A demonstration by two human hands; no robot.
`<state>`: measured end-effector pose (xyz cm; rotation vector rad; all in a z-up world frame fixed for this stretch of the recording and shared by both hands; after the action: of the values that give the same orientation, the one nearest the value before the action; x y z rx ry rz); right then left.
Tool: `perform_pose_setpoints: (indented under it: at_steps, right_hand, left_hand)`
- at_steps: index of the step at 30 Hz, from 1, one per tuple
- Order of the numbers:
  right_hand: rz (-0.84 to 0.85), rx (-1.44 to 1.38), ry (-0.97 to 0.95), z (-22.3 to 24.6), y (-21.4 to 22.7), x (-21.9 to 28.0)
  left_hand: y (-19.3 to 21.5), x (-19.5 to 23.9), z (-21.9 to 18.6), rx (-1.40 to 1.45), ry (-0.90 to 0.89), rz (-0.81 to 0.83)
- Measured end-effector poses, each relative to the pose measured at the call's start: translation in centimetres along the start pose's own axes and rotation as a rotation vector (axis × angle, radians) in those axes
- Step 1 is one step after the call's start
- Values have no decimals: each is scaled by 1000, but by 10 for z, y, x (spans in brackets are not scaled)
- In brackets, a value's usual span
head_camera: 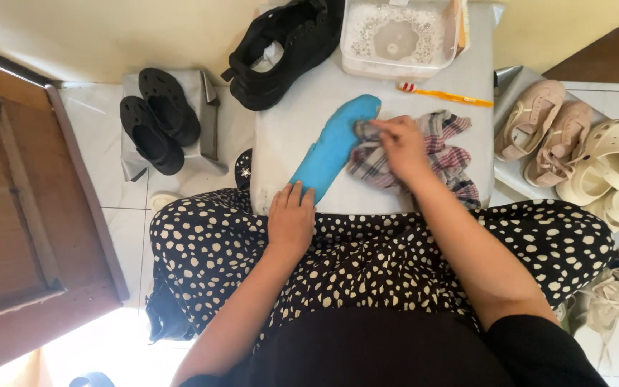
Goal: The person scrubs a shoe insole with a toothbrush dipped in soapy water, then wipes it with a cloth. The person flips the insole over to clean the other side and continues scrubbing and wiping.
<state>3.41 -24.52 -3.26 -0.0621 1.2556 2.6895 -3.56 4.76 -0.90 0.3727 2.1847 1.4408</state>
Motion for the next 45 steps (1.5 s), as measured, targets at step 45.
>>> perform_pose_setpoints:
  at_steps: [45]
  right_hand:
    - [-98, 645, 480, 87, -47, 3]
  left_hand:
    - [-6, -9, 7, 84, 161, 359]
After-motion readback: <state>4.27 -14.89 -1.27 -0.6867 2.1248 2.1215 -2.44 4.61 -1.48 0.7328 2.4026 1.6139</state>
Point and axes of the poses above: each hand's wrist, its own x-axis away from the middle knuckle, its own y-axis out of the back of the hand, z = x × y, the point moved 2 cm from there along -x, towards the middle knuckle, and after that the axes turned 12 degrees about x, right-handed, at the moved point
